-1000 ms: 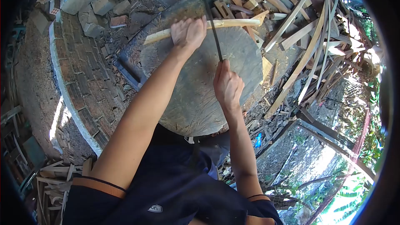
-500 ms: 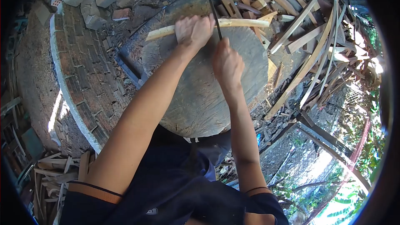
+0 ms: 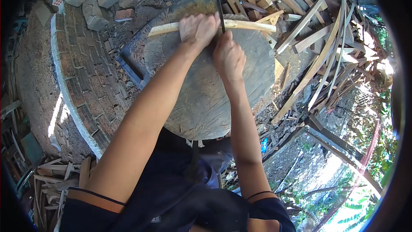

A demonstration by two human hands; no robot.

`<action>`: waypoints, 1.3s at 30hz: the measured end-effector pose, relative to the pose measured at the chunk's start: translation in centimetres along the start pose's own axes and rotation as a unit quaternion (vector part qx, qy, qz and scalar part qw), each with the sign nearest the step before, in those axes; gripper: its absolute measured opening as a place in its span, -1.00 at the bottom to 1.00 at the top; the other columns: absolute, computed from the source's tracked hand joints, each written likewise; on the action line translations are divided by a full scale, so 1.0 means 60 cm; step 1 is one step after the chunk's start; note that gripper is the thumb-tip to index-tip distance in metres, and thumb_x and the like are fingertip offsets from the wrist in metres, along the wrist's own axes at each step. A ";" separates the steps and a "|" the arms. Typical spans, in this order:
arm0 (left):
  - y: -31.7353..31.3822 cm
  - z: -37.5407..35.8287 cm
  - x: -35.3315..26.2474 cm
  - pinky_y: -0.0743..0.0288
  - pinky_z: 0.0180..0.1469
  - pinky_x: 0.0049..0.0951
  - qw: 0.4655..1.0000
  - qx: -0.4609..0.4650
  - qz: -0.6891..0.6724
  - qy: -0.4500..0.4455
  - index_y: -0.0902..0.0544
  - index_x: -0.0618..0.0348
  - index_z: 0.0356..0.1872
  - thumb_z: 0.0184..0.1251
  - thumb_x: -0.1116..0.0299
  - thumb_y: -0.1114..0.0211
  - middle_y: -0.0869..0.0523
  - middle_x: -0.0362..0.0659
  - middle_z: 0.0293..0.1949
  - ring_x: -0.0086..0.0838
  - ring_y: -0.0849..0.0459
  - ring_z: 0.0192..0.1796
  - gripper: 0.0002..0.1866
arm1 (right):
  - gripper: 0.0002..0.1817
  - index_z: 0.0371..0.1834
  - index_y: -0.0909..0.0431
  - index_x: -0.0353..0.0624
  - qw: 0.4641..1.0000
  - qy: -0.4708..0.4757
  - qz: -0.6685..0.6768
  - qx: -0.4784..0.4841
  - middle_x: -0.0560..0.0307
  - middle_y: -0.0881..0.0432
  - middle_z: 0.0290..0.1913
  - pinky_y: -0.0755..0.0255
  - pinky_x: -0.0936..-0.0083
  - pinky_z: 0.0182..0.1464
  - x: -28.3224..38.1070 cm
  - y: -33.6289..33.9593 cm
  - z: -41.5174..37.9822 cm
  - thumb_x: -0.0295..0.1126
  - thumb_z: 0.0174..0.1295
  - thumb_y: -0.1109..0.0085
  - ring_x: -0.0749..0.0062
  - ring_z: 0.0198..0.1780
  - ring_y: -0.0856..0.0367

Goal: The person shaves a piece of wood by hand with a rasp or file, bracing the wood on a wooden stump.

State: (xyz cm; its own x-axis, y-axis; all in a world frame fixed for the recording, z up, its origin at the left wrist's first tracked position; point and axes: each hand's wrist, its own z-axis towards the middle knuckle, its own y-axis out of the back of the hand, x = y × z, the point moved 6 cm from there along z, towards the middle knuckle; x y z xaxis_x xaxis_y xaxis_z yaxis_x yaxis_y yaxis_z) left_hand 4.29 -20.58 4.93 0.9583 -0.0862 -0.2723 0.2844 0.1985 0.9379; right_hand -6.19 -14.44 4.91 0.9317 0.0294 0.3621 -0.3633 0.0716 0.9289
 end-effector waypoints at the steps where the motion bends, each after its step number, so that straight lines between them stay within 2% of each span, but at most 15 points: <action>1: 0.003 0.000 0.000 -0.55 -0.38 -0.18 1.000 -0.001 0.004 -0.002 -0.67 0.08 -0.71 0.43 0.13 0.01 -0.66 0.02 -0.66 -0.12 -0.68 -0.59 -0.49 | -0.89 -0.31 -0.35 -0.20 1.000 -0.001 0.000 0.006 -0.21 -0.62 -0.57 -0.53 0.04 -0.46 0.000 0.004 -0.011 -0.38 0.28 0.09 -0.14 -0.49 -0.66; 2: 0.005 0.003 0.000 -0.55 -0.38 -0.18 1.000 -0.003 0.004 -0.004 -0.67 0.08 -0.71 0.43 0.13 0.01 -0.66 0.02 -0.66 -0.12 -0.68 -0.59 -0.49 | -0.89 -0.31 -0.35 -0.20 1.000 -0.001 0.001 0.004 -0.21 -0.62 -0.57 -0.53 0.04 -0.46 -0.002 0.015 -0.035 -0.38 0.28 0.09 -0.14 -0.49 -0.66; 4: 0.002 0.000 -0.001 -0.54 -0.44 -0.16 1.000 0.021 0.001 -0.003 -0.67 0.09 -0.72 0.43 0.13 0.01 -0.66 0.02 -0.65 -0.11 -0.68 -0.59 -0.48 | -0.88 -0.30 -0.36 -0.20 0.995 -0.054 0.001 0.086 -0.20 -0.63 -0.55 -0.54 0.03 -0.44 -0.023 0.022 -0.099 -0.38 0.27 0.10 -0.13 -0.49 -0.66; 7: 0.001 0.000 -0.001 -0.53 -0.47 -0.15 1.000 0.011 -0.002 -0.009 -0.67 0.09 -0.71 0.43 0.13 0.01 -0.66 0.03 -0.65 -0.11 -0.68 -0.59 -0.48 | -0.85 -0.26 -0.37 -0.22 0.994 -0.053 0.021 0.090 -0.21 -0.63 -0.54 -0.53 0.02 -0.44 -0.025 0.021 -0.106 -0.37 0.27 0.09 -0.14 -0.48 -0.66; 10: 0.006 -0.003 -0.002 -0.54 -0.47 -0.15 1.000 -0.024 -0.001 -0.009 -0.66 0.09 -0.72 0.43 0.13 0.01 -0.66 0.03 -0.66 -0.11 -0.68 -0.60 -0.48 | -0.85 -0.23 -0.36 -0.23 1.000 -0.006 0.026 0.012 -0.21 -0.62 -0.54 -0.52 0.00 -0.44 -0.005 -0.003 -0.015 -0.37 0.28 0.09 -0.17 -0.48 -0.65; 14: 0.007 -0.003 -0.001 -0.53 -0.47 -0.15 1.000 -0.022 0.006 -0.013 -0.66 0.10 -0.72 0.44 0.12 0.02 -0.66 0.03 -0.65 -0.10 -0.68 -0.60 -0.46 | -0.86 -0.24 -0.36 -0.22 0.999 0.002 0.034 0.013 -0.22 -0.62 -0.55 -0.52 -0.01 -0.44 -0.005 0.009 -0.045 -0.37 0.28 0.09 -0.17 -0.47 -0.65; 17: 0.006 -0.004 -0.002 -0.53 -0.48 -0.15 1.000 -0.009 -0.006 -0.008 -0.66 0.11 -0.71 0.45 0.10 0.05 -0.66 0.03 -0.65 -0.09 -0.68 -0.59 -0.45 | -0.88 -0.29 -0.35 -0.20 0.992 -0.067 0.018 0.104 -0.23 -0.62 -0.55 -0.52 0.02 -0.44 -0.028 0.016 -0.117 -0.37 0.27 0.08 -0.16 -0.46 -0.65; 19: 0.001 -0.002 -0.002 -0.55 -0.21 -0.17 0.996 0.080 0.003 0.033 -0.69 0.10 -0.67 0.46 0.11 0.10 -0.70 -0.01 -0.58 -0.14 -0.71 -0.50 -0.44 | -0.87 -0.29 -0.35 -0.20 0.997 -0.035 0.038 0.063 -0.23 -0.61 -0.56 -0.53 0.03 -0.44 -0.016 0.015 -0.080 -0.36 0.28 0.08 -0.16 -0.46 -0.65; 23: 0.000 -0.003 0.003 -0.54 -0.17 -0.16 0.998 0.061 0.005 0.034 -0.69 0.11 -0.66 0.47 0.11 0.11 -0.71 -0.01 -0.57 -0.14 -0.71 -0.50 -0.44 | -0.86 -0.27 -0.35 -0.20 0.999 -0.003 0.034 0.016 -0.24 -0.61 -0.56 -0.53 0.02 -0.44 -0.004 0.000 -0.014 -0.35 0.30 0.10 -0.18 -0.46 -0.65; 25: 0.004 -0.004 -0.002 -0.52 -0.48 -0.16 1.000 -0.007 0.001 -0.019 -0.65 0.12 -0.72 0.43 0.13 0.02 -0.65 0.03 -0.65 -0.12 -0.67 -0.61 -0.47 | -0.87 -0.29 -0.34 -0.20 0.998 -0.020 0.034 0.046 -0.24 -0.61 -0.56 -0.53 0.03 -0.43 -0.014 0.015 -0.064 -0.36 0.30 0.09 -0.18 -0.45 -0.66; 26: 0.007 0.000 -0.003 -0.52 -0.48 -0.16 1.000 -0.007 0.001 -0.018 -0.65 0.12 -0.72 0.43 0.13 0.02 -0.65 0.03 -0.65 -0.12 -0.67 -0.61 -0.47 | -0.87 -0.30 -0.34 -0.20 0.996 -0.041 0.034 0.072 -0.24 -0.62 -0.56 -0.54 0.04 -0.43 -0.021 0.019 -0.087 -0.37 0.29 0.09 -0.18 -0.45 -0.66; 28: -0.002 -0.002 0.000 -0.53 -0.14 -0.16 0.996 0.086 0.000 0.028 -0.71 0.11 -0.61 0.46 0.10 0.11 -0.71 -0.01 -0.54 -0.13 -0.72 -0.44 -0.45 | -0.85 -0.26 -0.36 -0.21 0.995 -0.051 0.026 0.088 -0.24 -0.62 -0.55 -0.54 0.04 -0.42 -0.030 0.021 -0.110 -0.36 0.29 0.09 -0.18 -0.44 -0.66; 30: 0.004 -0.007 -0.002 -0.53 -0.14 -0.16 0.995 0.097 0.009 0.035 -0.71 0.10 -0.60 0.46 0.09 0.11 -0.72 -0.01 -0.54 -0.14 -0.73 -0.43 -0.46 | -0.83 -0.22 -0.37 -0.23 0.992 -0.070 0.021 0.103 -0.24 -0.62 -0.54 -0.54 0.03 -0.41 -0.035 0.011 -0.110 -0.35 0.29 0.09 -0.18 -0.44 -0.66; 35: 0.001 0.008 0.005 -0.55 -0.26 -0.16 0.994 0.078 0.014 0.074 -0.72 0.07 -0.60 0.46 0.07 0.12 -0.72 -0.02 -0.53 -0.14 -0.73 -0.44 -0.45 | -0.81 -0.21 -0.39 -0.23 0.999 0.002 0.019 0.038 -0.22 -0.63 -0.54 -0.55 0.02 -0.44 -0.011 -0.002 -0.015 -0.33 0.31 0.12 -0.18 -0.46 -0.66; 39: 0.006 0.006 -0.001 -0.55 -0.30 -0.16 0.996 0.069 0.021 0.043 -0.72 0.07 -0.60 0.46 0.06 0.12 -0.72 -0.02 -0.54 -0.13 -0.73 -0.45 -0.45 | -0.86 -0.31 -0.36 -0.20 0.996 -0.014 -0.001 0.084 -0.21 -0.63 -0.54 -0.56 0.06 -0.45 -0.026 0.017 -0.081 -0.37 0.30 0.14 -0.15 -0.46 -0.67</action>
State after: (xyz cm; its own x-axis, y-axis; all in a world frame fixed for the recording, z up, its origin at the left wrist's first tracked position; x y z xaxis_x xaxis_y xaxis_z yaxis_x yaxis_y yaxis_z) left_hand 4.32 -20.86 5.36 0.9700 0.0048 -0.2432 0.2424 0.0642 0.9681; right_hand -8.04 -9.56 4.90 0.9327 0.0024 0.3606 -0.3587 -0.0965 0.9285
